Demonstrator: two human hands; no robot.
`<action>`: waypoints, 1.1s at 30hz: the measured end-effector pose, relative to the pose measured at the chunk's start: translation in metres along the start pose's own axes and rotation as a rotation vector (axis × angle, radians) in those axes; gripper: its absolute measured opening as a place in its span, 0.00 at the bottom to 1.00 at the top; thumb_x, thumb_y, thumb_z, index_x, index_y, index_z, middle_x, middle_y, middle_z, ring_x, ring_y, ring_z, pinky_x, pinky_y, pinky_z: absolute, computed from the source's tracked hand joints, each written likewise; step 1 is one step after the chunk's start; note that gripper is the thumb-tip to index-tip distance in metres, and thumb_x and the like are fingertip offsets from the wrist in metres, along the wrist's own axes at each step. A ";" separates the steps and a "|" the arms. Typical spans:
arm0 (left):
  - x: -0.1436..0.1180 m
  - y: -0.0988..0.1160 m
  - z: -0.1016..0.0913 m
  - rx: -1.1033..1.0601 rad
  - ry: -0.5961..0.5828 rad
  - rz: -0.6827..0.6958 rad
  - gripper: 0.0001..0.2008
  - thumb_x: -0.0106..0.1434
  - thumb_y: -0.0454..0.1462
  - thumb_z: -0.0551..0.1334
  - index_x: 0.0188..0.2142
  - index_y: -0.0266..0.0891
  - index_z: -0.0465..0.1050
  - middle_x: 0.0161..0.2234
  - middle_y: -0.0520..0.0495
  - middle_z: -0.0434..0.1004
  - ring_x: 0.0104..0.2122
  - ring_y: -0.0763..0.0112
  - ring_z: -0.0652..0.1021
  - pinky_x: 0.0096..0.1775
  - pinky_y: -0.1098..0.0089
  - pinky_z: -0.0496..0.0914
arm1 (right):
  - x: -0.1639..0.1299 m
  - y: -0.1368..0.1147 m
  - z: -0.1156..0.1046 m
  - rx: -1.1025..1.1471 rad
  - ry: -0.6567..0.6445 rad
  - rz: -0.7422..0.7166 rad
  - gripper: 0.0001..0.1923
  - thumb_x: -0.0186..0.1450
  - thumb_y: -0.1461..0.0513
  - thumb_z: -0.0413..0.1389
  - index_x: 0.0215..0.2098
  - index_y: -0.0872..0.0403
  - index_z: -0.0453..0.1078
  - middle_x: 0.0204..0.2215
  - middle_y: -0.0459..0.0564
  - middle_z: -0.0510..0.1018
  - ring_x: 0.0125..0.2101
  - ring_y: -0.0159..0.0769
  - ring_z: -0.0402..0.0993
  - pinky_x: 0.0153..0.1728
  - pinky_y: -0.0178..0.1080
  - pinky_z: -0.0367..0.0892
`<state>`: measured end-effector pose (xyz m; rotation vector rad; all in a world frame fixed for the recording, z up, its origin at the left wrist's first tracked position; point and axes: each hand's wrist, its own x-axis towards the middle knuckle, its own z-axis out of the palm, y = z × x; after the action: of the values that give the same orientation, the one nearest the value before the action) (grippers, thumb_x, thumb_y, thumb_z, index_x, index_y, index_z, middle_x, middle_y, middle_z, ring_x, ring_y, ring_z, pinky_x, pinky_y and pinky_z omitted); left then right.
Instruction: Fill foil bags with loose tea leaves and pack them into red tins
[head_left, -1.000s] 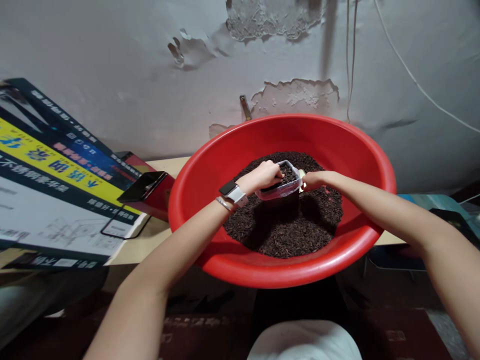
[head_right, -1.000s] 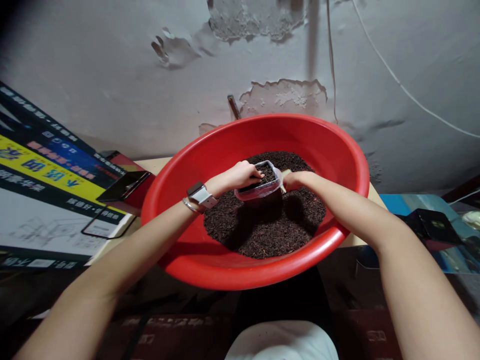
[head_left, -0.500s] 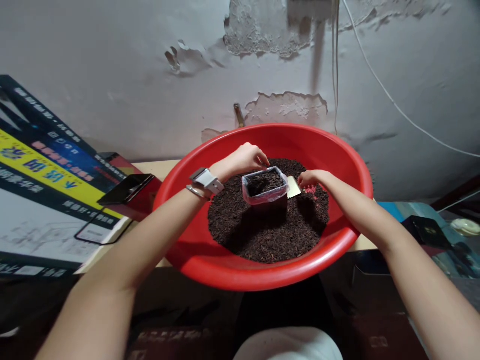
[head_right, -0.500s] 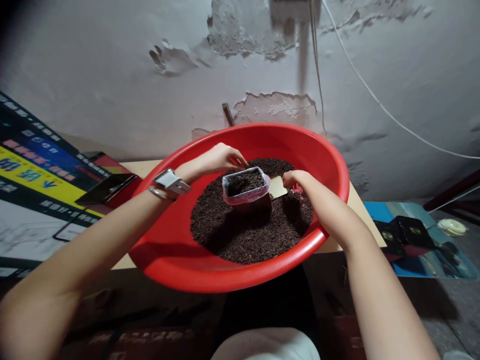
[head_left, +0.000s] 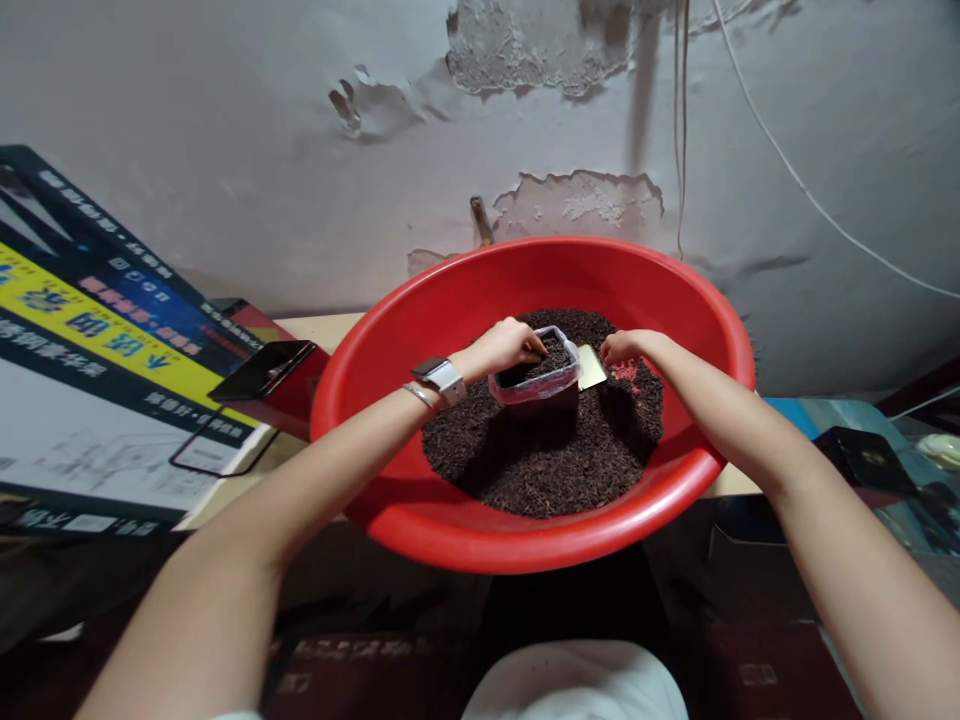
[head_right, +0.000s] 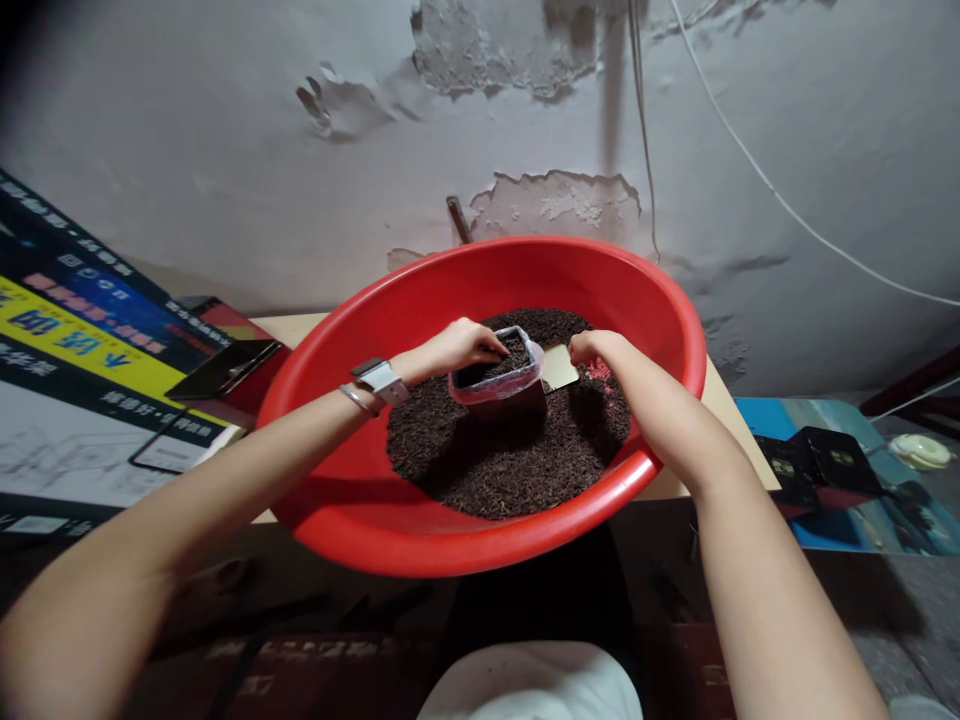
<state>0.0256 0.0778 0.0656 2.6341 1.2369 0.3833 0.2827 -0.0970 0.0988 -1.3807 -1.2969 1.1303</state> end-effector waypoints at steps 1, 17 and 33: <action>-0.001 0.000 -0.001 -0.005 -0.007 -0.007 0.07 0.53 0.37 0.68 0.33 0.44 0.83 0.34 0.47 0.84 0.33 0.65 0.80 0.38 0.70 0.69 | 0.001 0.002 -0.001 0.001 -0.030 -0.025 0.14 0.59 0.53 0.56 0.42 0.40 0.78 0.44 0.38 0.80 0.51 0.43 0.73 0.51 0.42 0.70; -0.037 0.024 -0.035 -0.217 0.451 -0.048 0.15 0.62 0.44 0.61 0.39 0.36 0.80 0.39 0.43 0.83 0.38 0.65 0.79 0.42 0.67 0.72 | 0.018 0.035 -0.017 -0.113 -0.170 -0.348 0.20 0.62 0.53 0.56 0.51 0.47 0.73 0.51 0.46 0.77 0.52 0.42 0.73 0.49 0.37 0.70; -0.026 -0.018 0.002 -0.147 0.064 -0.429 0.35 0.61 0.52 0.60 0.62 0.33 0.62 0.60 0.35 0.67 0.58 0.55 0.70 0.55 0.64 0.65 | 0.187 0.082 0.022 -0.435 -0.224 -0.261 0.02 0.56 0.63 0.62 0.27 0.50 0.73 0.26 0.47 0.79 0.32 0.37 0.75 0.37 0.42 0.70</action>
<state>-0.0031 0.0686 0.0546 2.1725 1.6720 0.4618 0.2812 0.0868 0.0076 -1.3596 -1.9105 0.8717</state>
